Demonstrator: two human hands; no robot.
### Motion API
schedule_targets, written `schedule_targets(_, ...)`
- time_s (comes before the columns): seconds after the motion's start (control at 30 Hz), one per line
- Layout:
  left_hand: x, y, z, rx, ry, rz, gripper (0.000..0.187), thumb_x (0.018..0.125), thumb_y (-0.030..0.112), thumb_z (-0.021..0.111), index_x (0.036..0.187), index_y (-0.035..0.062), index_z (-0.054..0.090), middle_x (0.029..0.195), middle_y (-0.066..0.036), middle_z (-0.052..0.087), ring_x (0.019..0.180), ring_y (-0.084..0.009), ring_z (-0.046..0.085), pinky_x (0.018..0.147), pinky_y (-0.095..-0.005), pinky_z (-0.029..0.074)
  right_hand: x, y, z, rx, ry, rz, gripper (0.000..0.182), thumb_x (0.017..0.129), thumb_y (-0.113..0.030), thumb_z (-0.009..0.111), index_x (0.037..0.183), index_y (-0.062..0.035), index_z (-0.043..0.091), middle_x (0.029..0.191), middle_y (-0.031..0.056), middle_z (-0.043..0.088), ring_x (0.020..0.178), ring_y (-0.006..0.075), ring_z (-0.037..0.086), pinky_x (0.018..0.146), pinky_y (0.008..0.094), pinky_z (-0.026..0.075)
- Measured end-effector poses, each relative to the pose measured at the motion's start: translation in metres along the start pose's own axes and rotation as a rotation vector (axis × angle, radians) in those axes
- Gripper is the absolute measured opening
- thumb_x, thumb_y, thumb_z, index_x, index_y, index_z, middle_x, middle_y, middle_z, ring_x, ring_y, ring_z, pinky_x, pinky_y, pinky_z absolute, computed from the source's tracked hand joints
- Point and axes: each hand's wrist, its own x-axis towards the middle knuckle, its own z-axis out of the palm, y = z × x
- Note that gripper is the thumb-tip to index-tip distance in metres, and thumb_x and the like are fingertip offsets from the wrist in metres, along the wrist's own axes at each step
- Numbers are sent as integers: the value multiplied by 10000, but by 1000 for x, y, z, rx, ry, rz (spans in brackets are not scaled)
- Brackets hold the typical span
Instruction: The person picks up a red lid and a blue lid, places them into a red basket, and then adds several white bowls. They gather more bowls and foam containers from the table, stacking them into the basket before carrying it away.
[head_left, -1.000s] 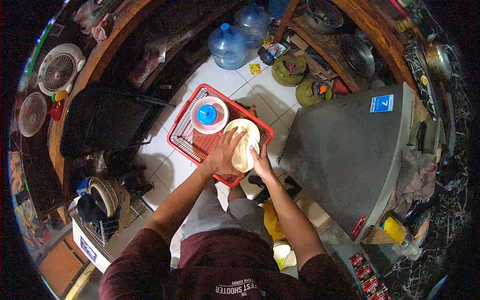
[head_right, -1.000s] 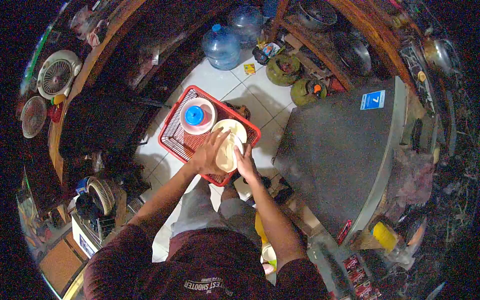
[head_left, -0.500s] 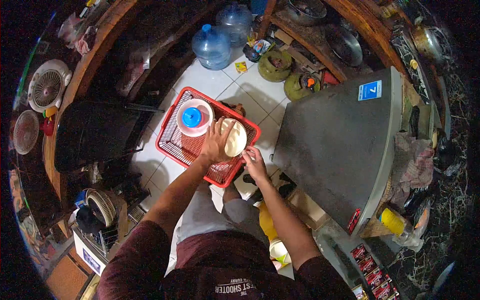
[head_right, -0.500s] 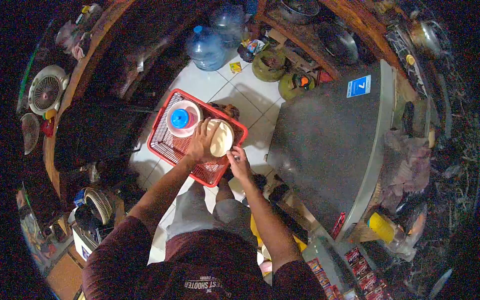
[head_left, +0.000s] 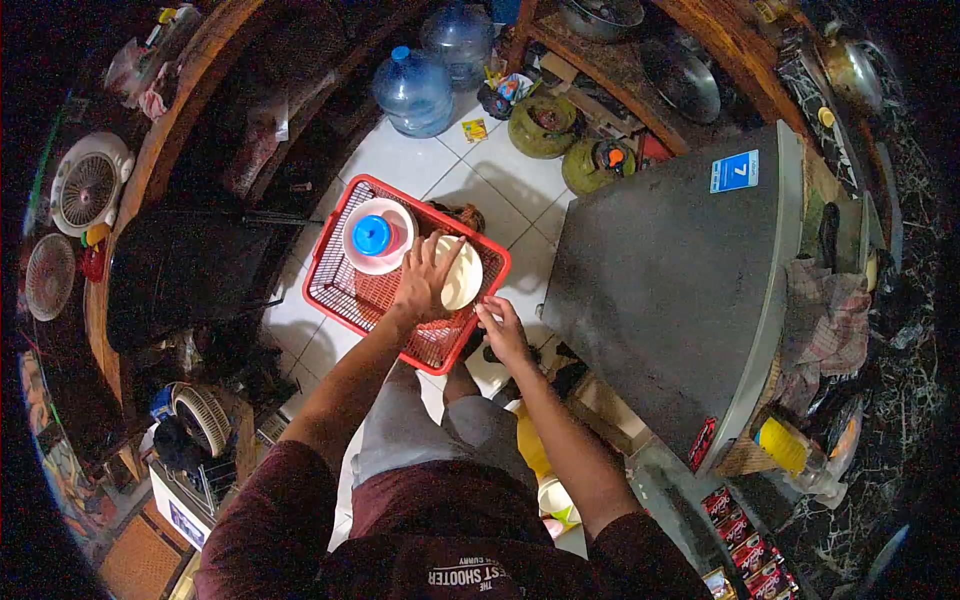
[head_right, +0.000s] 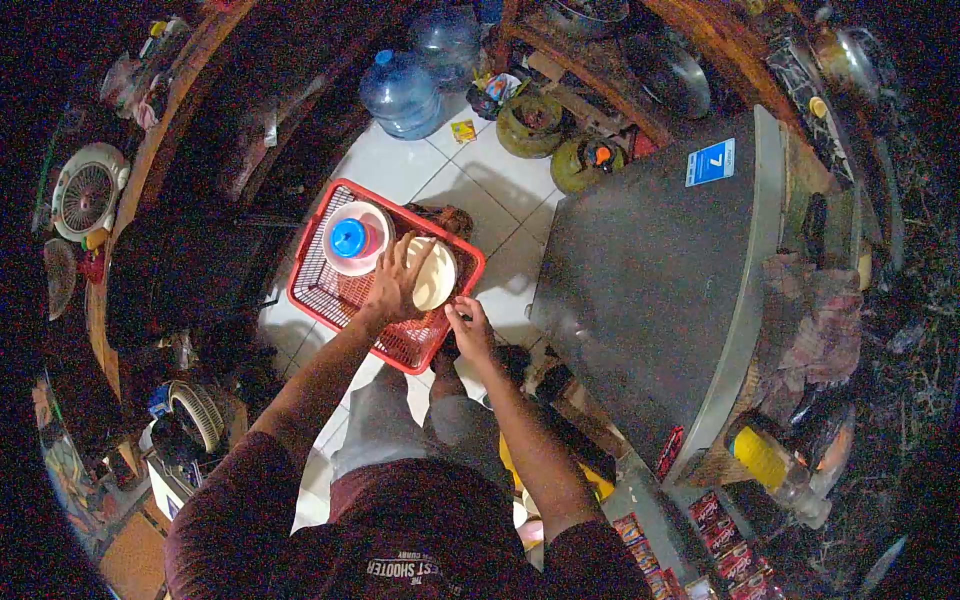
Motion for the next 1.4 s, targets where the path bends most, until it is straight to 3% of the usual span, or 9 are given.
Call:
schedule_targets(0.13, 3, -4, 7, -17, 28, 14, 1257, 458, 364, 862, 1455, 232, 108, 1421, -205, 221, 1288, -442, 260, 1003, -544, 314, 2, -4, -2, -8, -19, -12, 485, 867, -375, 611, 1226, -84, 462, 1159, 71, 581, 841, 157, 603, 677, 321, 489)
schedule_targets(0.2, 3, -5, 7, 6, 13, 9, 1284, 459, 392, 862, 1460, 247, 70, 1427, -198, 226, 1287, -442, 268, 989, -549, 324, 0, -5, -1, 107, 5, 15, 434, 852, -328, 651, 1128, -23, 512, 1118, 97, 567, 1007, 184, 551, 788, 313, 474)
schedule_targets(0.63, 10, -1, 2, 133, -87, -26, 1295, 467, 369, 863, 1460, 206, 48, 1447, -188, 201, 1311, -428, 241, 1035, -542, 286, 3, 5, 0, 71, 15, -5, 458, 846, -368, 645, 1147, -46, 521, 1145, 100, 568, 1024, 182, 558, 775, 312, 473)
schedule_targets(0.83, 8, -1, 5, 210, -46, 20, 1382, 454, 484, 853, 1466, 227, -54, 1504, -173, 85, 1363, -432, 140, 1075, -565, 198, -11, -10, -5, 8, -21, 26, 479, 854, -384, 629, 1175, -50, 509, 1124, 107, 592, 940, 188, 592, 771, 299, 476)
schedule_targets(0.93, 3, 0, -18, 250, -158, 60, 1387, 439, 511, 852, 1469, 221, -31, 1522, -159, 41, 1382, -410, 101, 1076, -582, 171, -24, -24, -11, -32, -61, -20, 457, 878, -369, 606, 1202, -71, 482, 1105, 75, 579, 811, 132, 591, 626, 258, 464)
schedule_targets(1.03, -22, -12, -20, 88, -19, 152, 1323, 475, 475, 846, 1473, 200, 23, 1520, -165, 55, 1386, -398, 101, 1075, -588, 164, -38, -32, -15, -22, -50, -113, 423, 887, -318, 605, 1195, -55, 486, 1109, 85, 576, 848, 130, 592, 665, 264, 477)
schedule_targets(1.07, -34, -17, -18, -11, 49, 172, 1260, 508, 443, 839, 1472, 180, 72, 1517, -165, 70, 1390, -381, 101, 1071, -595, 167, -40, -27, -18, 9, -50, -161, 404, 875, -259, 630, 1172, -16, 504, 1134, 123, 591, 1041, 196, 563, 825, 308, 474)
schedule_targets(1.2, -98, -30, -42, -110, -14, 134, 1210, 551, 426, 823, 1472, 176, 80, 1516, -164, 72, 1390, -382, 90, 1080, -602, 143, -70, -44, -34, -41, -132, -327, 367, 884, -226, 619, 1164, -15, 509, 1118, 122, 591, 1035, 191, 567, 820, 307, 477)
schedule_targets(1.4, -204, -57, -91, -222, -40, 171, 1091, 631, 482, 765, 1465, 170, 137, 1512, -164, 97, 1383, -379, 126, 1081, -598, 161, -131, -63, -75, -182, -249, -261, 344, 897, -215, 601, 1169, -27, 507, 1079, 117, 588, 922, 185, 600, 782, 316, 490)
